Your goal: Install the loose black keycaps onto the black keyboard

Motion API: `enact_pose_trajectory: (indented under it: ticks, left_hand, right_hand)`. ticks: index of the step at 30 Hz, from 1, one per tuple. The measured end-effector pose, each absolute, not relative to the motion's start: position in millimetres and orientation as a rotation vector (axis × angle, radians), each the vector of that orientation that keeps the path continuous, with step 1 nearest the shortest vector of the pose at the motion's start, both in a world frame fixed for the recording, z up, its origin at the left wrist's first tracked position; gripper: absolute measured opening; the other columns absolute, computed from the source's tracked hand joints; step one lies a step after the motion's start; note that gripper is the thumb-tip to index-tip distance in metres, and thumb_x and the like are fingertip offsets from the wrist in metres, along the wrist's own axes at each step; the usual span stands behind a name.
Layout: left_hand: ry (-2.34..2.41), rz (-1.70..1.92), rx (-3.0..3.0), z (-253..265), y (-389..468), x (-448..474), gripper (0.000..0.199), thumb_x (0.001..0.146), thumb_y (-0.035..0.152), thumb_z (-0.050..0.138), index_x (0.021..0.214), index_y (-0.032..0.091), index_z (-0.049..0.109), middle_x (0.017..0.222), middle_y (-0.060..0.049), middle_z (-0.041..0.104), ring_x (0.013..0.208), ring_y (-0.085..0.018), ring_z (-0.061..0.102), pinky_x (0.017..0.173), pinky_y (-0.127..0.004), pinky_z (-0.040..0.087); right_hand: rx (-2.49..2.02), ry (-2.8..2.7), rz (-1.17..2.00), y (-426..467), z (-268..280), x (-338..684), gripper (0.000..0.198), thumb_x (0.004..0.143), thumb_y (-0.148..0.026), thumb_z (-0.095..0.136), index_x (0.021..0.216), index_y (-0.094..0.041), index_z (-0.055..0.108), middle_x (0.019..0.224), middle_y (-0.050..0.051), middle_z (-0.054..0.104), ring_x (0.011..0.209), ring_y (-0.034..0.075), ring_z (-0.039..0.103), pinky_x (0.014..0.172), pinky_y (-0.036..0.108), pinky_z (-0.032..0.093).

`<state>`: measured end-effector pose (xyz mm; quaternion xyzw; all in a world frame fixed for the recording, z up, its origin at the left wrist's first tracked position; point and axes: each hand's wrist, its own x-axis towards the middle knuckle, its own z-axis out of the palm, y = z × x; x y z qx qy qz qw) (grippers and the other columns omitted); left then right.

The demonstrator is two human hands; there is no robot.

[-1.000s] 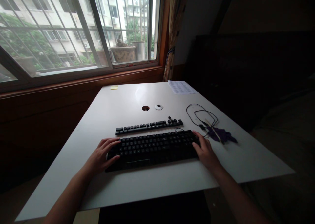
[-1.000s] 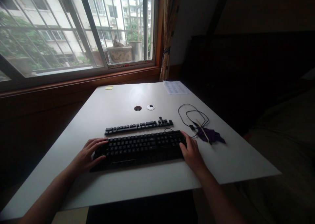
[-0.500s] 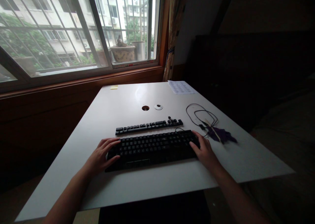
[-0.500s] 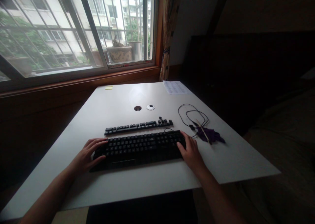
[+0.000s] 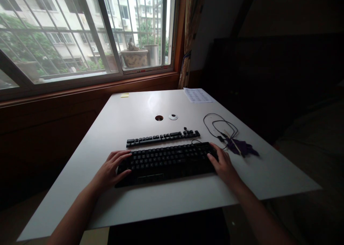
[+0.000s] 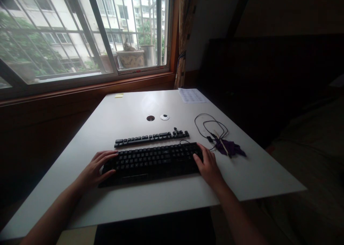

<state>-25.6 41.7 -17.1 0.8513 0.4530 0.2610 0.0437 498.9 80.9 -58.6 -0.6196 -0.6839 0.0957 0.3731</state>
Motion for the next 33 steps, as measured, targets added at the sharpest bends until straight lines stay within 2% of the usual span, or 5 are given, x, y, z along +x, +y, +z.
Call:
enact_pose_trajectory:
  ticks: [19, 27, 29, 33]
  left_hand:
    - [1.384, 0.795, 2.597, -17, 42, -25, 0.06, 0.095, 0.038, 0.071, 0.151, 0.034, 0.05, 0.149, -0.008, 0.06, 0.137, -0.03, 0.052, 0.112, -0.052, 0.052]
    - [1.368, 0.796, 2.594, -17, 42, -25, 0.061, 0.096, 0.038, 0.07, 0.153, 0.034, 0.048, 0.15, -0.009, 0.059, 0.138, -0.031, 0.052, 0.113, -0.053, 0.051]
    - [1.371, 0.797, 2.592, -16, 41, -24, 0.061, 0.096, 0.038, 0.07, 0.152, 0.034, 0.048, 0.15, -0.009, 0.059, 0.137, -0.031, 0.052, 0.113, -0.053, 0.051]
    - [1.384, 0.775, 2.584, -14, 40, -23, 0.06, 0.096, 0.038, 0.07, 0.152, 0.033, 0.047, 0.15, -0.009, 0.058, 0.138, -0.031, 0.051, 0.114, -0.054, 0.05]
  right_hand:
    - [-1.564, -1.759, 0.209, 84, -61, 500, 0.048, 0.101, -0.049, 0.05, 0.144, -0.028, 0.053, 0.141, 0.011, 0.063, 0.13, 0.032, 0.057, 0.114, 0.054, 0.046]
    - [-1.452, -1.797, -0.156, 127, -22, 502, 0.03, 0.103, -0.04, 0.051, 0.119, -0.026, 0.072, 0.118, 0.01, 0.071, 0.115, 0.03, 0.062, 0.106, 0.051, 0.044]
    - [-1.45, -1.858, -0.173, 151, -8, 501, 0.028, 0.103, -0.039, 0.052, 0.11, -0.025, 0.075, 0.108, 0.01, 0.073, 0.107, 0.031, 0.063, 0.103, 0.051, 0.044]
    - [-1.444, -2.035, -0.07, 205, 13, 495, 0.028, 0.101, -0.038, 0.055, 0.103, -0.022, 0.079, 0.1, 0.011, 0.075, 0.1, 0.03, 0.064, 0.096, 0.047, 0.046]
